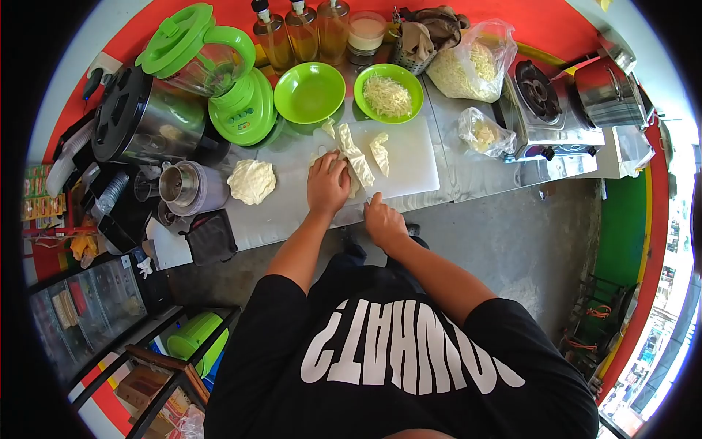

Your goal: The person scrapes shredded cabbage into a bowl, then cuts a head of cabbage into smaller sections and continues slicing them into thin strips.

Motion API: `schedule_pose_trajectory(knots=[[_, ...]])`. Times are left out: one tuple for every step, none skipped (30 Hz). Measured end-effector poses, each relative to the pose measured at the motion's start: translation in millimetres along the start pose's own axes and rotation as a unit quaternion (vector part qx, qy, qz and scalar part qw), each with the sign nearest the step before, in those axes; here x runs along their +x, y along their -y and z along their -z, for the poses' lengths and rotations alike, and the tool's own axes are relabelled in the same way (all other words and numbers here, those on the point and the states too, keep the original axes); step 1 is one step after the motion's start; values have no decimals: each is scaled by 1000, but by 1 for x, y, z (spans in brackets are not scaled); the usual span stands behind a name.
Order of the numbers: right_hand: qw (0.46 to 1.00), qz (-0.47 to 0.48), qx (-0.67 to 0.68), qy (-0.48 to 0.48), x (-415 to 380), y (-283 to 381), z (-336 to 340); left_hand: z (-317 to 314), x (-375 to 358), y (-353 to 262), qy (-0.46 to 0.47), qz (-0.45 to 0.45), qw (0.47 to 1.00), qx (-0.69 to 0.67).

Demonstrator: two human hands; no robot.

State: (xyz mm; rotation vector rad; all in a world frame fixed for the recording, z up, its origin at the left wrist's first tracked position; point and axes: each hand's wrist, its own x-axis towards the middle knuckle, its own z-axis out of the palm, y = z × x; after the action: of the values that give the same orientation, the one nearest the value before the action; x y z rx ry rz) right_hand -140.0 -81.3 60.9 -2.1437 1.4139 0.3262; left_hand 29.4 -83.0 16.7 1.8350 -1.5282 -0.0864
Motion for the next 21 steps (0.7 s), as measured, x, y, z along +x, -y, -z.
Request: schedule_pose_trajectory(knots=[[1000, 0, 1, 0, 1, 0, -3, 0, 0, 0, 1, -9, 1000, 9], [1000, -1, 0, 0, 2, -1, -5, 0, 0, 0, 1, -18, 1000, 17], [1000, -2, -1, -2, 4, -2, -5, -1, 0, 1, 0, -21, 1000, 17], [1000, -2, -1, -6, 5, -1, -6, -1, -1, 2, 0, -22, 1000, 20], [1000, -6, 12, -2, 5, -1, -8, -3, -2, 2, 0, -23, 999, 22], [1000, -7, 23, 1, 7, -2, -7, -4, 0, 1, -4, -26, 999, 22], [1000, -6, 24, -3, 5, 3, 7, -3, 0, 1, -10, -24, 999, 21], [1000, 3, 0, 0, 1, 6, 20, -3, -2, 1, -12, -22, 999, 20], [1000, 11, -24, 5, -6, 8, 30, -1, -4, 0, -9, -21, 1000, 20], [1000, 9, -24, 7, -10, 6, 33, 0, -4, -2, -6, -20, 1000, 18], [999, 13, -39, 12, -12, 3, 36, 1, -2, -3, -5, -22, 1000, 15], [998, 17, -53, 16, -12, 1, 38, 0, -1, -3, -4, -24, 1000, 13], [998, 14, -53, 15, -15, 0, 38, 0, -1, -2, -6, -26, 1000, 8], [999, 9, -41, 14, -20, 1, 35, -1, -2, -2, -8, -26, 1000, 2], [999, 5, -30, 15, -23, 1, 31, -2, -2, -1, -7, -25, 1000, 1], [999, 4, -31, 18, -21, -2, 23, -3, -3, 0, -5, -21, 1000, 2], [999, 4, -32, 7, -17, -6, 11, -4, -3, 1, -4, -18, 1000, 3], [999, 4, -31, -4, -16, -5, 5, -4, -4, 1, -2, -17, 1000, 3], [1000, 4, -31, -3, -15, -4, 0, -4, -5, 0, 0, -13, 1000, 15], [999, 9, -32, -9, -12, -4, -3, -5, -2, 0, -1, -9, 1000, 26], [999, 13, -32, -13, -12, -3, -4, -6, -2, 0, -2, -8, 1000, 25]])
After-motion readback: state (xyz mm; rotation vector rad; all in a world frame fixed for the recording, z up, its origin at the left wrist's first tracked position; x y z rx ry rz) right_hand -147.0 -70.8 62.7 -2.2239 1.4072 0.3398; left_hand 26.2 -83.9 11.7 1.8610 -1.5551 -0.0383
